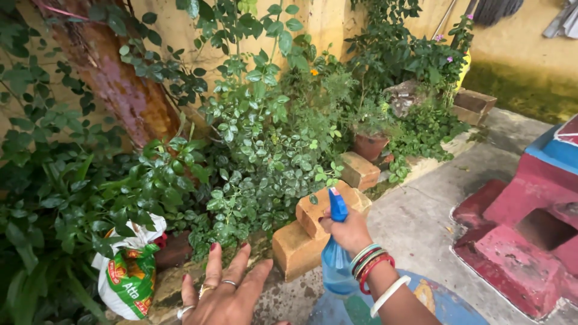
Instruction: Spray water on the leaves of garden plants using a spray bottle.
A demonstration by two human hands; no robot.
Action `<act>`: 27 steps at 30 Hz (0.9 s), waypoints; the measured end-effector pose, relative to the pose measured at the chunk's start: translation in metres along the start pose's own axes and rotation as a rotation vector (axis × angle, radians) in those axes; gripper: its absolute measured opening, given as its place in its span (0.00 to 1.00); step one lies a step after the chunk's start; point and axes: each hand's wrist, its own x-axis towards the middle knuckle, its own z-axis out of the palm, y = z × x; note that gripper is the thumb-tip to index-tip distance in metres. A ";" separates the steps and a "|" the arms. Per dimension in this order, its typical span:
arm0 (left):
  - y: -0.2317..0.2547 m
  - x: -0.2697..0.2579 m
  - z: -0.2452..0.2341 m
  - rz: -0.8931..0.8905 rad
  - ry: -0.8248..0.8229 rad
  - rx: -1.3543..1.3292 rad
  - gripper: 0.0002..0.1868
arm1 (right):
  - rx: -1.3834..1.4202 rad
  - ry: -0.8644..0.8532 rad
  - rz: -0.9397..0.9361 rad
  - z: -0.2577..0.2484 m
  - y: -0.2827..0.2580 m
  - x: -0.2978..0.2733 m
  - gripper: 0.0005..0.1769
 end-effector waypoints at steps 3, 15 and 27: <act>0.009 0.011 -0.037 -0.280 -0.645 -0.077 0.54 | -0.068 0.010 -0.022 0.003 -0.012 -0.010 0.12; 0.003 0.012 -0.052 -0.306 -0.677 -0.120 0.55 | -0.126 -0.002 -0.031 0.009 -0.024 -0.017 0.11; -0.005 0.004 -0.063 -0.375 -0.622 -0.126 0.54 | -0.004 -0.174 -0.203 0.021 -0.023 -0.023 0.10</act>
